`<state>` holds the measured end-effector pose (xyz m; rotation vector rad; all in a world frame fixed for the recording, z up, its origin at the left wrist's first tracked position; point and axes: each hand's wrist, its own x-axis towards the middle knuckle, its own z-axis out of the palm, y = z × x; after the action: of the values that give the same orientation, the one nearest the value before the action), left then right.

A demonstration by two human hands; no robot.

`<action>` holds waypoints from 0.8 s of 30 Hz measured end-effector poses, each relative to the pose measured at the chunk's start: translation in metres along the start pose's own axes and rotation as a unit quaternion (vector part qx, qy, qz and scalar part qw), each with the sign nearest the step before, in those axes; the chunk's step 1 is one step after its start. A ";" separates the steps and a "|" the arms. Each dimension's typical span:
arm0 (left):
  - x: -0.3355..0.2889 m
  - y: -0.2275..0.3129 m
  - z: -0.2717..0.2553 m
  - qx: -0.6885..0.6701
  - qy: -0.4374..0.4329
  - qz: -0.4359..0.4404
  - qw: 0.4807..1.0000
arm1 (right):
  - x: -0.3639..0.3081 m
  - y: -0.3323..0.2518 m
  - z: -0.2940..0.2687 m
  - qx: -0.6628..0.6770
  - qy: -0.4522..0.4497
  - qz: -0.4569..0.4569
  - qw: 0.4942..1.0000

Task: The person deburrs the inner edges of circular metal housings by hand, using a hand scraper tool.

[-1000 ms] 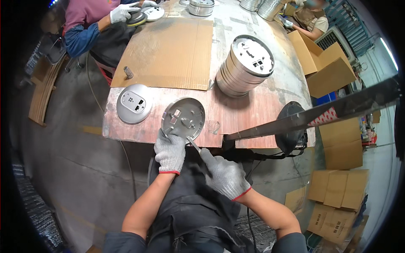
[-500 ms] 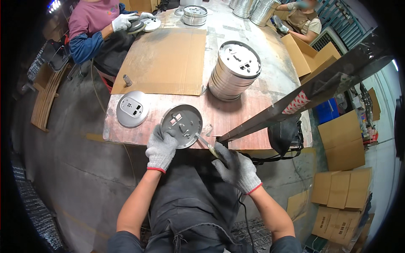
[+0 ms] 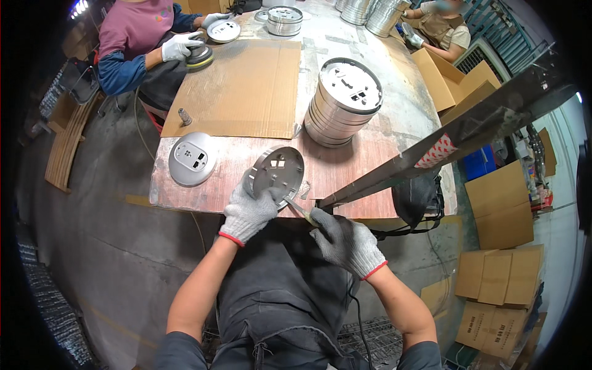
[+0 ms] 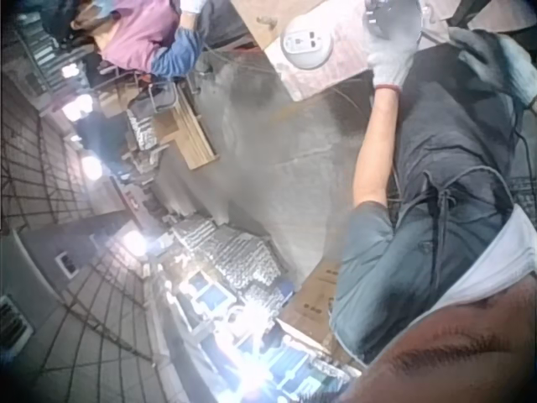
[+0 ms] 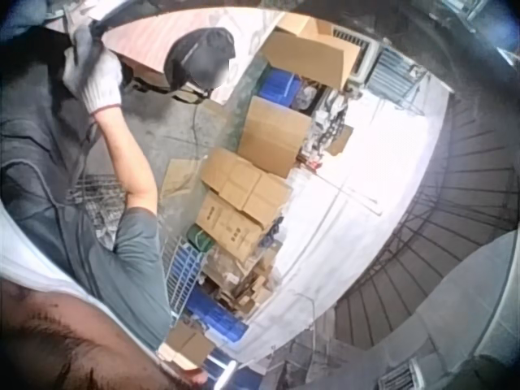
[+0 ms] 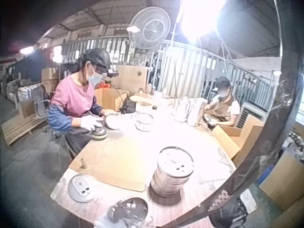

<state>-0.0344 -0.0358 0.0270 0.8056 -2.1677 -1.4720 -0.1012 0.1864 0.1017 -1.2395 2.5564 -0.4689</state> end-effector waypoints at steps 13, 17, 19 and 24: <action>-0.009 0.014 0.006 0.009 0.030 0.027 0.999 | 0.011 -0.009 -0.026 -0.031 -0.036 0.024 0.999; -0.008 0.014 0.006 -0.040 0.000 0.069 0.997 | 0.020 -0.014 -0.034 -0.010 -0.059 0.027 0.998; -0.003 0.006 0.001 -0.017 -0.006 0.012 1.000 | 0.023 -0.019 -0.033 -0.006 -0.065 0.022 0.998; 0.020 -0.017 -0.005 0.077 -0.031 -0.076 0.994 | 0.015 -0.018 -0.013 -0.016 -0.034 0.032 0.999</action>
<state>-0.0423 -0.0571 0.0130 1.0094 -2.3349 -1.4308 -0.1023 0.1658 0.1193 -1.1592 2.5484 -0.3673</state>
